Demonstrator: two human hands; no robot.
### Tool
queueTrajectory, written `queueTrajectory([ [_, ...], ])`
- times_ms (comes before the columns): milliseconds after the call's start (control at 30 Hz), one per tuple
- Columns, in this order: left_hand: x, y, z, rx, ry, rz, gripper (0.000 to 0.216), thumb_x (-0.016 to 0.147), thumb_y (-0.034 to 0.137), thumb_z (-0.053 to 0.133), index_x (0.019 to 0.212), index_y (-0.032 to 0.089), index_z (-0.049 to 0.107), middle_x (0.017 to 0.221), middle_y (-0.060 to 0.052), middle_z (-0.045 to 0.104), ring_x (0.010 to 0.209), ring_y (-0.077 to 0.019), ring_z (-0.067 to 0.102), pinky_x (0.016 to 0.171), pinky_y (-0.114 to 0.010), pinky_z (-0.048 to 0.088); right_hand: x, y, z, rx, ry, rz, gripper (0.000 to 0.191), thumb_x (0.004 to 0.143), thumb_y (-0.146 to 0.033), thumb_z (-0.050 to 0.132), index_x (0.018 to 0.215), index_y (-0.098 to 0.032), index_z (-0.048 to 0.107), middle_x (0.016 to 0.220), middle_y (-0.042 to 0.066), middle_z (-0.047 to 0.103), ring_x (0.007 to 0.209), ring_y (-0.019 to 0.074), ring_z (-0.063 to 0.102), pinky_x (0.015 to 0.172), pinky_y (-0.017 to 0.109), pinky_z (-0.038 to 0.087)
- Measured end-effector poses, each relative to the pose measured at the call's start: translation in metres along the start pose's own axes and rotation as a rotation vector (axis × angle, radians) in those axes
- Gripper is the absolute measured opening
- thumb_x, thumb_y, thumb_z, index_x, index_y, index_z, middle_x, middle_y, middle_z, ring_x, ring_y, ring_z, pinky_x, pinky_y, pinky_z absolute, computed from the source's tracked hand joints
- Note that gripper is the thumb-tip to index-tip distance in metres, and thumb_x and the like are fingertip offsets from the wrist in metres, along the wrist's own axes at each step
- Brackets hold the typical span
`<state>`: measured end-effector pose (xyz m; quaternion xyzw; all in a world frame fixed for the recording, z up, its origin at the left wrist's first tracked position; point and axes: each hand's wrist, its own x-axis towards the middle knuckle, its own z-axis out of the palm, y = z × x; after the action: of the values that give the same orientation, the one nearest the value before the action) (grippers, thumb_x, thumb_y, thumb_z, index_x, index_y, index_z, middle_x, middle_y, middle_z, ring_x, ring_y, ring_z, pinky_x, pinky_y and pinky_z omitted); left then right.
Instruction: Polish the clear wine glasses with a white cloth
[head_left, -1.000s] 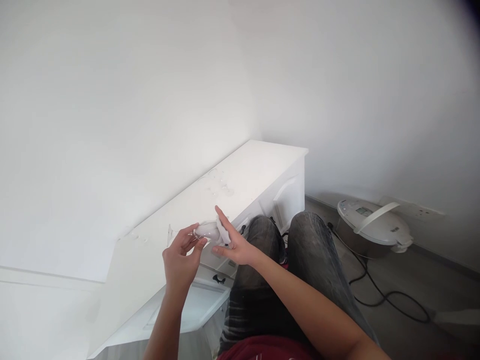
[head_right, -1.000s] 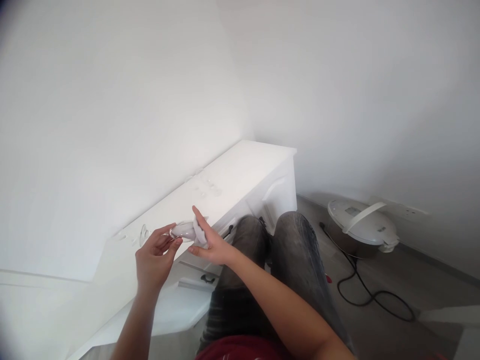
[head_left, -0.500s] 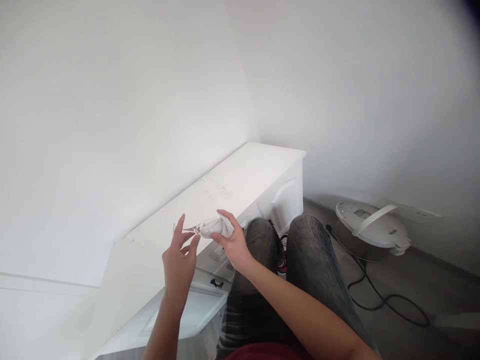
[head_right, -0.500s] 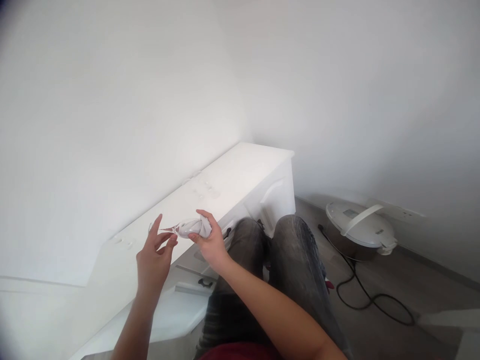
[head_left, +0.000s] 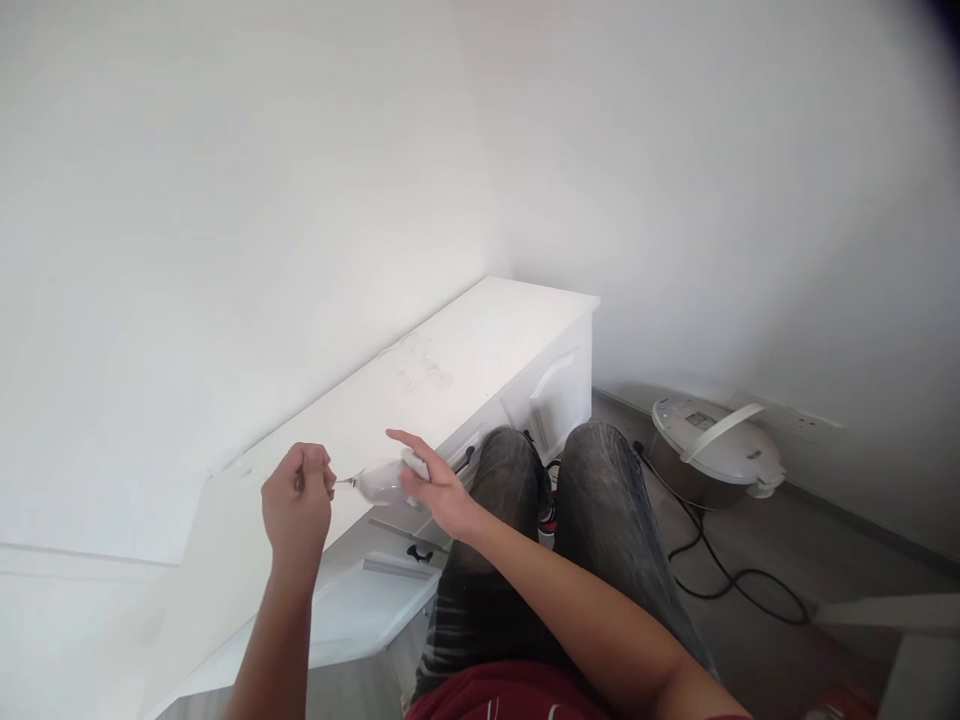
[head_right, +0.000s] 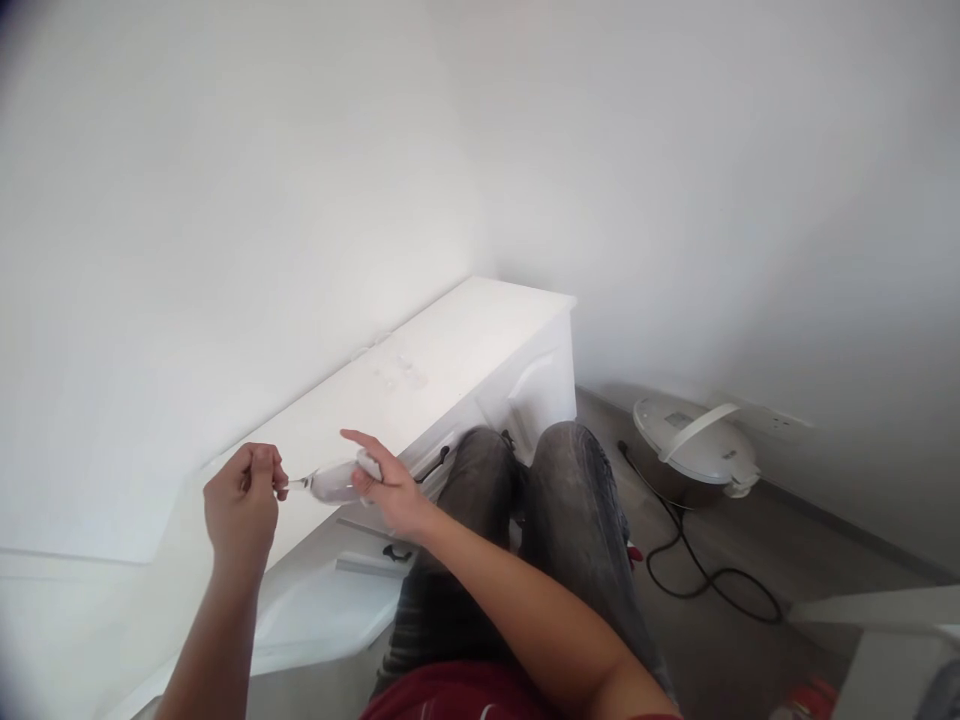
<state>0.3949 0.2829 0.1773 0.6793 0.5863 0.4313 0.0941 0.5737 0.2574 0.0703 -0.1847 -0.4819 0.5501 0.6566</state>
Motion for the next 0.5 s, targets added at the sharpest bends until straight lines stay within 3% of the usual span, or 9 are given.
queueTrajectory([
  [100,-0.001,-0.006,0.007,-0.238,-0.066,-0.356,0.021,0.088,0.035,0.061,0.074,0.019,0.063,0.063,0.000,0.051,0.055,-0.0132,0.047,0.045,-0.021,0.039,-0.006,-0.003,-0.005,-0.519,-0.250,-0.288,0.053,0.105,-0.036,0.054,0.158,-0.036,0.050,0.099,0.003,0.071,0.088,0.0235,0.061,0.113,0.051,0.037],
  [200,-0.003,-0.008,0.008,-0.372,-0.077,-0.417,0.021,0.085,0.035,0.064,0.072,0.019,0.062,0.065,0.000,0.048,0.057,-0.0132,0.044,0.046,-0.021,0.038,-0.006,0.002,-0.006,-0.675,-0.337,-0.352,0.051,0.101,-0.031,0.059,0.151,-0.038,0.058,0.107,0.004,0.075,0.098,0.0269,0.064,0.117,0.054,0.032],
  [300,-0.008,-0.001,-0.001,-0.251,-0.088,-0.162,0.025,0.092,0.039,0.062,0.075,0.020,0.061,0.072,-0.002,0.057,0.066,-0.0150,0.052,0.057,-0.024,0.044,-0.001,0.010,0.000,-0.345,-0.097,-0.179,0.048,0.098,-0.036,0.067,0.146,-0.034,0.061,0.124,0.007,0.070,0.109,0.0277,0.064,0.106,0.045,0.045],
  [400,-0.015,0.009,-0.010,-0.014,-0.130,0.177,0.025,0.096,0.039,0.061,0.079,0.021,0.059,0.074,-0.001,0.061,0.066,-0.0145,0.052,0.061,-0.026,0.043,0.002,0.011,0.005,0.155,0.089,0.111,0.061,0.092,-0.046,0.077,0.146,-0.029,0.055,0.119,0.008,0.066,0.100,0.0241,0.064,0.083,0.033,0.052],
  [433,-0.016,0.011,-0.011,0.025,-0.135,0.214,0.024,0.097,0.037,0.060,0.080,0.021,0.057,0.071,0.000,0.058,0.061,-0.0136,0.049,0.059,-0.026,0.041,0.002,0.009,0.006,0.248,0.084,0.170,0.062,0.091,-0.049,0.078,0.145,-0.028,0.054,0.116,0.008,0.065,0.096,0.0227,0.064,0.079,0.031,0.051],
  [500,-0.015,0.014,-0.013,0.003,-0.126,0.109,0.025,0.099,0.037,0.056,0.080,0.022,0.053,0.068,0.003,0.050,0.053,-0.0117,0.045,0.053,-0.025,0.039,0.001,0.004,0.007,0.214,0.030,0.176,0.061,0.093,-0.049,0.077,0.145,-0.029,0.055,0.117,0.007,0.064,0.097,0.0220,0.064,0.080,0.030,0.051],
])
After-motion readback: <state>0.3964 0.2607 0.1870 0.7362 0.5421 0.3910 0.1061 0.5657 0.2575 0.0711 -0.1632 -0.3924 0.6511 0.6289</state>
